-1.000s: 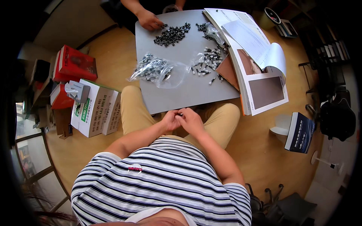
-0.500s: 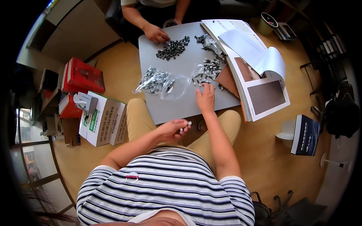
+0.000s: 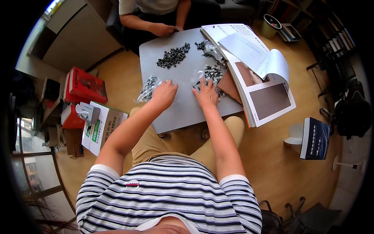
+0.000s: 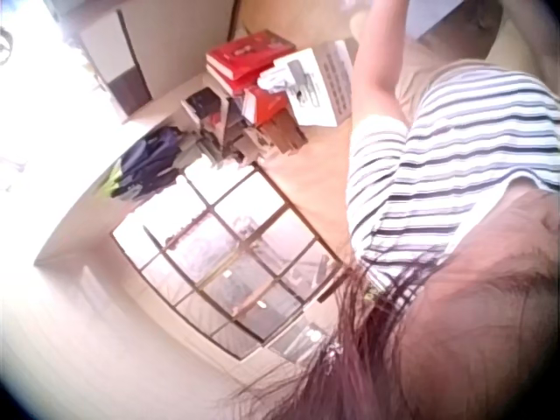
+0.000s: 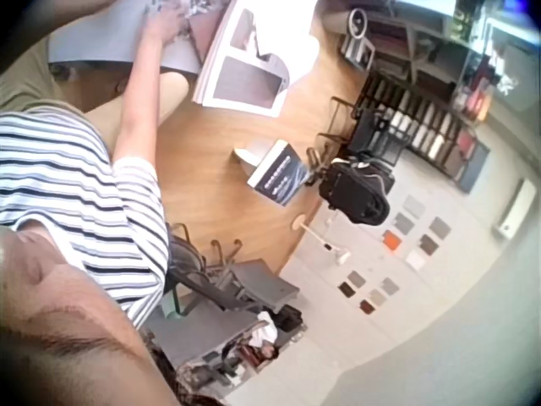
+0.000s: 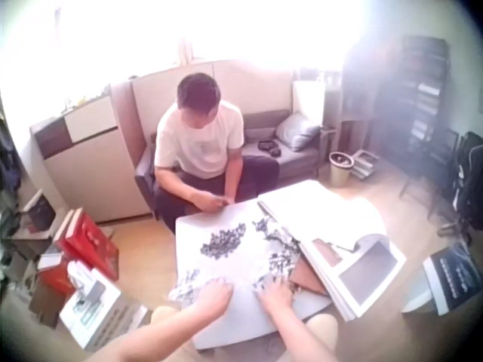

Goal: The person sorts small hardware components from the table by hand, groups them, and places them into clear plastic bags.

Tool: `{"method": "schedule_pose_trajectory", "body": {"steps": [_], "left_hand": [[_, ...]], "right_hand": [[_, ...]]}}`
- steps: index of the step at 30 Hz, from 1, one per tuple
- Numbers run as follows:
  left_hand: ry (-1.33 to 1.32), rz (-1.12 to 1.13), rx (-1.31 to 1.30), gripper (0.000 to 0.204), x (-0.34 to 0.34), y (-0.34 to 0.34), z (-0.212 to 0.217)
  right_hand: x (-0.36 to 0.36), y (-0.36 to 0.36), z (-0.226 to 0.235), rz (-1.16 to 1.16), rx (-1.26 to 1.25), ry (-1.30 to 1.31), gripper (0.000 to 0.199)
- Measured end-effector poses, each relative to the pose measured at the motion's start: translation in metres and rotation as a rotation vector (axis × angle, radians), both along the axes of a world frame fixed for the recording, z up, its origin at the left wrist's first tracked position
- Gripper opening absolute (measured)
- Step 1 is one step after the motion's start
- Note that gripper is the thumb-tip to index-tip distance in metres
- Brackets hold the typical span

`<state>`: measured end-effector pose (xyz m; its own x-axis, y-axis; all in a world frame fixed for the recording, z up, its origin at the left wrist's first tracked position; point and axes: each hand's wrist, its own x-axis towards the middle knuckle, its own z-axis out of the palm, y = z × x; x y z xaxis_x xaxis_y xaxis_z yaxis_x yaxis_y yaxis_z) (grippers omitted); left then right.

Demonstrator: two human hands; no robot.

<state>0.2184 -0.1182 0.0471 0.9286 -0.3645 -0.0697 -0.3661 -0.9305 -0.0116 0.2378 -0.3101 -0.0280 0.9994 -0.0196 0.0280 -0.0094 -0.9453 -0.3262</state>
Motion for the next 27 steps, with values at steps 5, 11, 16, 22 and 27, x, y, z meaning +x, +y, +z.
{"method": "schedule_pose_trajectory", "body": {"steps": [5,11,16,22,27], "left_hand": [[0.354,0.06,-0.985,0.016,-0.055,-0.015,0.021],[1.85,0.9,-1.851,0.045,-0.142,-0.039,-0.12],[1.576,1.024,-2.324,0.053,-0.142,-0.065,-0.152],[1.729,0.632,-2.783,0.055,-0.144,-0.072,-0.183],[1.814,0.535,-2.799,0.054,-0.146,-0.061,-0.185]], "right_hand": [[0.009,0.002,-0.019,0.09,-0.088,-0.12,0.05],[-0.006,0.0,-0.023,0.257,-0.01,-0.174,0.031],[-0.07,-0.001,-0.002,0.35,0.053,-0.116,0.031],[-0.151,-0.007,0.006,0.444,0.175,-0.023,0.031],[-0.176,-0.023,0.007,0.466,0.404,-0.011,0.027]]}}
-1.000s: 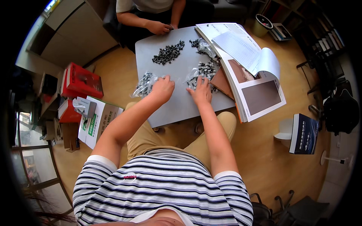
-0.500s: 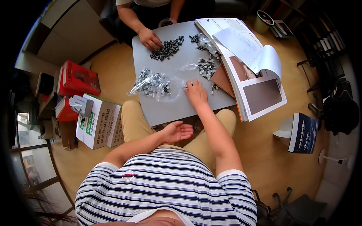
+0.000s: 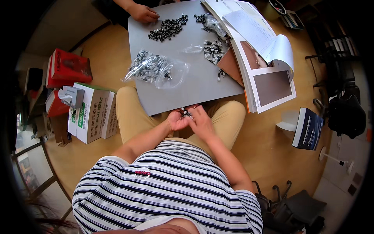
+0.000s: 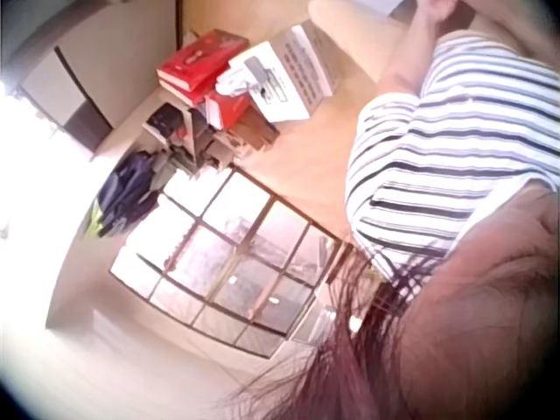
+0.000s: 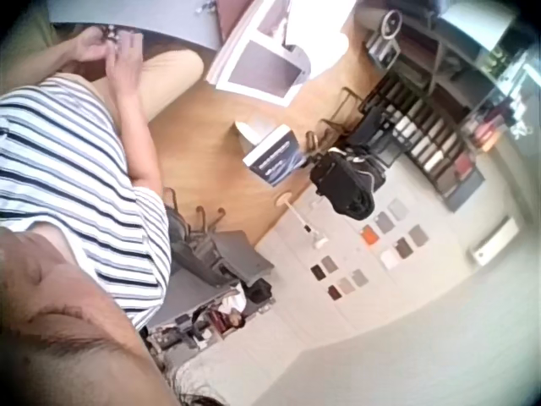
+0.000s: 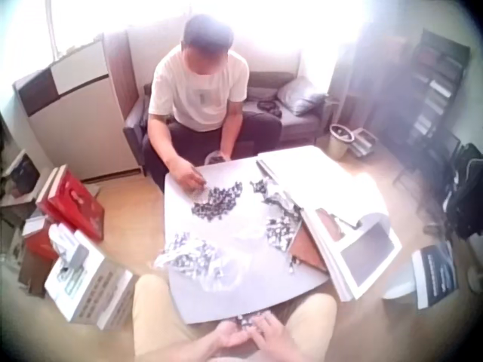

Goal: The person sorts small hardware components from the table by hand, groups them, and places them into clear plastic bags.

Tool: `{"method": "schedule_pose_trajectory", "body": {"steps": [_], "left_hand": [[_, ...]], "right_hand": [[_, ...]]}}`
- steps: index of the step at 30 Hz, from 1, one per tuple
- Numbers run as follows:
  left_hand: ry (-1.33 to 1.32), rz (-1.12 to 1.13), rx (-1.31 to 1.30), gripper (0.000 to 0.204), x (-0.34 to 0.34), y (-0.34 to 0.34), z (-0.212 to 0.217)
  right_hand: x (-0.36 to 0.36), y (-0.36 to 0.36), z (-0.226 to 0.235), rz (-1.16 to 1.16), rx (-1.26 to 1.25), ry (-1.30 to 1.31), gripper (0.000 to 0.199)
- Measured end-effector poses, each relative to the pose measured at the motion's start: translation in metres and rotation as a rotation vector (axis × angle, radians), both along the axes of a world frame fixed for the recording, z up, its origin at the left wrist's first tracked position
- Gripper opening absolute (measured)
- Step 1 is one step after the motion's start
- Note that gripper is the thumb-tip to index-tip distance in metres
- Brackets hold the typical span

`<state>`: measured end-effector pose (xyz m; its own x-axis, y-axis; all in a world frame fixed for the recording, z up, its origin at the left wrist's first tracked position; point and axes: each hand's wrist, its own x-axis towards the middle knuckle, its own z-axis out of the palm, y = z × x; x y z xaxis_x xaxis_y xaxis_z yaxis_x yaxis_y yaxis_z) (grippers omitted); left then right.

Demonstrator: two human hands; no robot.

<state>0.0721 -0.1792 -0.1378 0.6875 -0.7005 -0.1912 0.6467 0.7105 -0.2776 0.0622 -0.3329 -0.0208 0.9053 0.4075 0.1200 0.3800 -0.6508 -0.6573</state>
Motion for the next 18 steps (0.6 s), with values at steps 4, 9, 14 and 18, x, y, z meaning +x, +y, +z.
{"method": "schedule_pose_trajectory", "body": {"steps": [4,9,14,18], "left_hand": [[0.074,-0.072,0.089,0.049,0.0,0.004,0.02],[0.142,-0.154,0.136,0.044,-0.01,0.008,0.02],[0.097,-0.068,0.012,0.045,0.002,0.006,0.06],[-0.018,-0.023,0.071,0.054,0.021,0.005,0.109]], "right_hand": [[0.006,-0.024,0.0,-0.302,0.235,0.158,0.015],[0.003,-0.023,-0.001,-0.159,0.246,0.198,0.026],[0.016,-0.021,0.021,-0.068,0.228,0.083,0.031],[0.035,-0.03,0.053,-0.037,0.202,-0.035,0.02]]}}
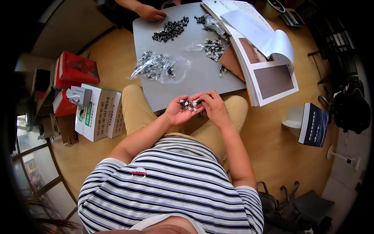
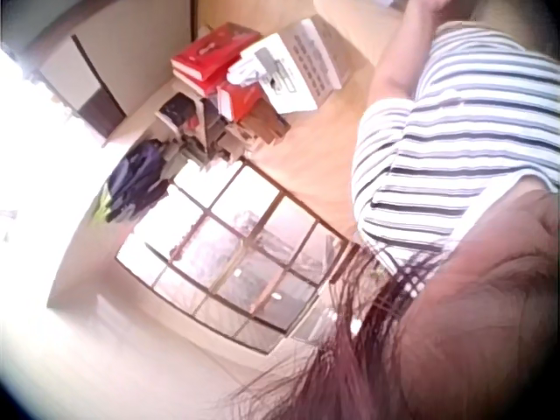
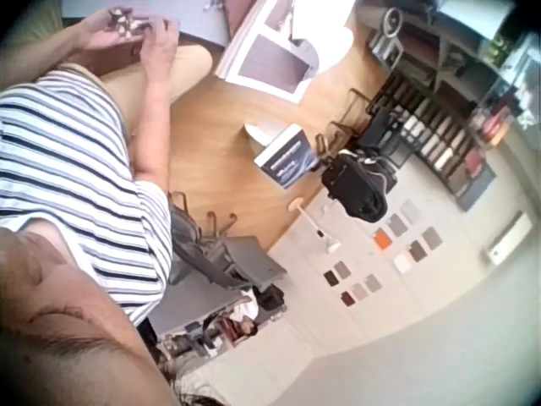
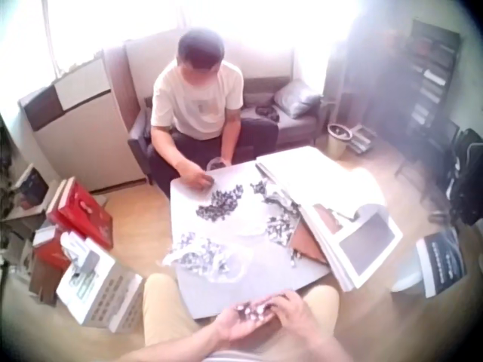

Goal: The person sorts small hardware components from the table by hand, groups them, and places them into clear plastic bags.

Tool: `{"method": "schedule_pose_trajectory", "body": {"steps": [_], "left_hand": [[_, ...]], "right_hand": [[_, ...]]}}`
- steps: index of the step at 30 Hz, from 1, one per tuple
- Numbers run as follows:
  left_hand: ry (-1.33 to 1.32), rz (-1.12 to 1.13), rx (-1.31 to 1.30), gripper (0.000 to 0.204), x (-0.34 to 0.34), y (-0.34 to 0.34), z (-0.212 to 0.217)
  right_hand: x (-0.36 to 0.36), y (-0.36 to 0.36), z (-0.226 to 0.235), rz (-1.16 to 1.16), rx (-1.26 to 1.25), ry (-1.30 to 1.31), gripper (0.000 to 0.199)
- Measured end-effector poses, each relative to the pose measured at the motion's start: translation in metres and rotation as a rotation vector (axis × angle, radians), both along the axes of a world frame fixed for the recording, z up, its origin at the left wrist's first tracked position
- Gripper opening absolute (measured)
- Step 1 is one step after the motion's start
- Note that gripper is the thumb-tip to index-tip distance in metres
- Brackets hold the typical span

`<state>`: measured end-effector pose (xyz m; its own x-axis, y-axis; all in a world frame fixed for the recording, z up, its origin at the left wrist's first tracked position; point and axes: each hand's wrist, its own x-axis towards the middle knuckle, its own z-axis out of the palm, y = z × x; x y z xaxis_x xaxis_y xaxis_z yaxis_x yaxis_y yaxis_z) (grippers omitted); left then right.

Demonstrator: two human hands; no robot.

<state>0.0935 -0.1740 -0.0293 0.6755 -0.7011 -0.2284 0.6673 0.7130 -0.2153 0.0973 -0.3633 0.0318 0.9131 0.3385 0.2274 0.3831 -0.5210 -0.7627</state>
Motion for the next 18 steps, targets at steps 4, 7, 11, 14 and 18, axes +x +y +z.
{"method": "schedule_pose_trajectory", "body": {"steps": [4,7,11,14,18], "left_hand": [[-0.063,0.031,0.027,0.055,0.013,-0.005,0.034],[-0.103,0.062,-0.047,0.057,0.022,-0.007,0.041],[-0.162,0.064,-0.03,0.059,0.03,-0.009,0.062],[-0.178,0.052,0.047,0.059,0.033,-0.009,0.068],[-0.211,0.05,-0.085,0.059,0.038,-0.007,0.054]], "right_hand": [[0.013,-0.005,0.032,0.029,-0.006,-0.013,0.017],[0.017,-0.006,0.047,0.0,-0.004,-0.059,0.017],[0.019,-0.003,0.06,0.012,0.022,-0.126,0.017],[0.024,-0.003,0.06,0.009,0.018,-0.101,0.017],[0.028,-0.003,0.055,0.026,-0.005,-0.148,0.016]]}}
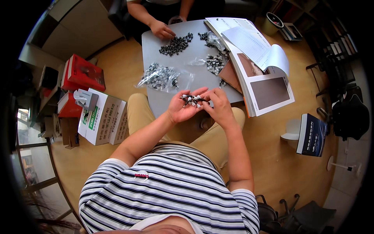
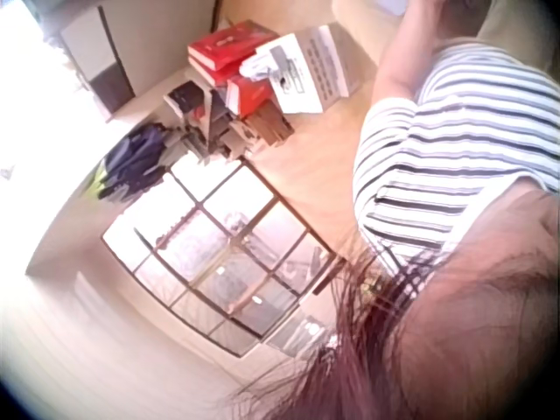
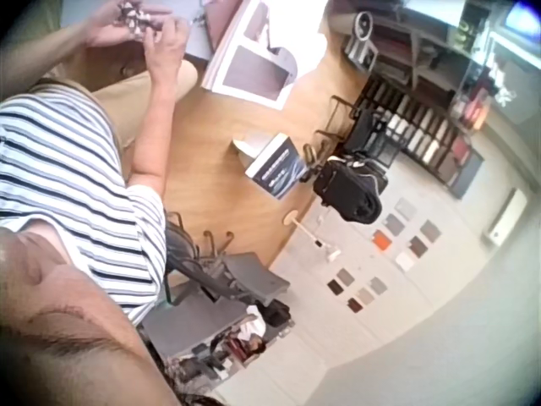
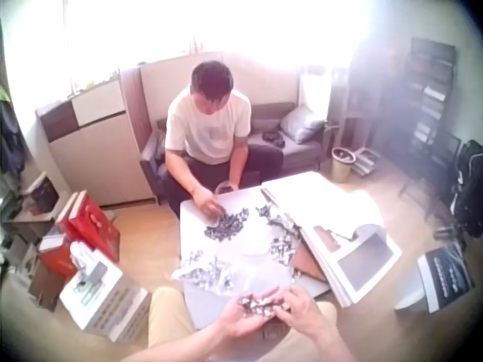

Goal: The person sorts small hardware components from the table by hand, groups them, and places them into clear plastic bags.

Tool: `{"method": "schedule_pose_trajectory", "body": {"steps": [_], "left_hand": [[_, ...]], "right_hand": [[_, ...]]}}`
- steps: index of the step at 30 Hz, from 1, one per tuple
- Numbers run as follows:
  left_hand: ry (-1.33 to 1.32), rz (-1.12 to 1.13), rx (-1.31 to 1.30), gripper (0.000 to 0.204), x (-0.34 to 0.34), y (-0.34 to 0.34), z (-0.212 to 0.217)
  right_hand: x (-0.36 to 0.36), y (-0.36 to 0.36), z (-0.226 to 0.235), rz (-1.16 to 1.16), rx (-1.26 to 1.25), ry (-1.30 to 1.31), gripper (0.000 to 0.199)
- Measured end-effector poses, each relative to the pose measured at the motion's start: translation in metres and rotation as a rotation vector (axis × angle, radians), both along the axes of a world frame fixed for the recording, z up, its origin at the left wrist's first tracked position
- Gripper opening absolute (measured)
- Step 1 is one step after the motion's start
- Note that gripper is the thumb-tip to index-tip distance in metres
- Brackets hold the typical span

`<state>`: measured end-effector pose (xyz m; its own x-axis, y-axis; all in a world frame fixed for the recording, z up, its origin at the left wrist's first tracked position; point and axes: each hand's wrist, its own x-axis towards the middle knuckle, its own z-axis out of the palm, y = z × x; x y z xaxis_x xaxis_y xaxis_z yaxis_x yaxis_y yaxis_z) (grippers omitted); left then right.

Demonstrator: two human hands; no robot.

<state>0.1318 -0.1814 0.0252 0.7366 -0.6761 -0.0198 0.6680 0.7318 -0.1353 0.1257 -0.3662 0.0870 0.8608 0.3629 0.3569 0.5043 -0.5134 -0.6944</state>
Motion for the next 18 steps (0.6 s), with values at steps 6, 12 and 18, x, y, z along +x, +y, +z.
{"method": "schedule_pose_trajectory", "body": {"steps": [6,12,18], "left_hand": [[0.348,0.34,0.153,0.047,0.028,0.003,-0.011],[0.645,0.752,0.27,0.049,0.054,0.017,0.011],[0.672,0.613,0.084,0.051,0.056,0.034,-0.024]], "right_hand": [[0.001,0.002,-0.02,-0.241,0.115,0.019,0.012],[0.003,-0.011,-0.074,-0.479,0.189,0.19,0.012],[0.007,-0.002,-0.083,-0.533,0.318,0.29,0.014]]}}
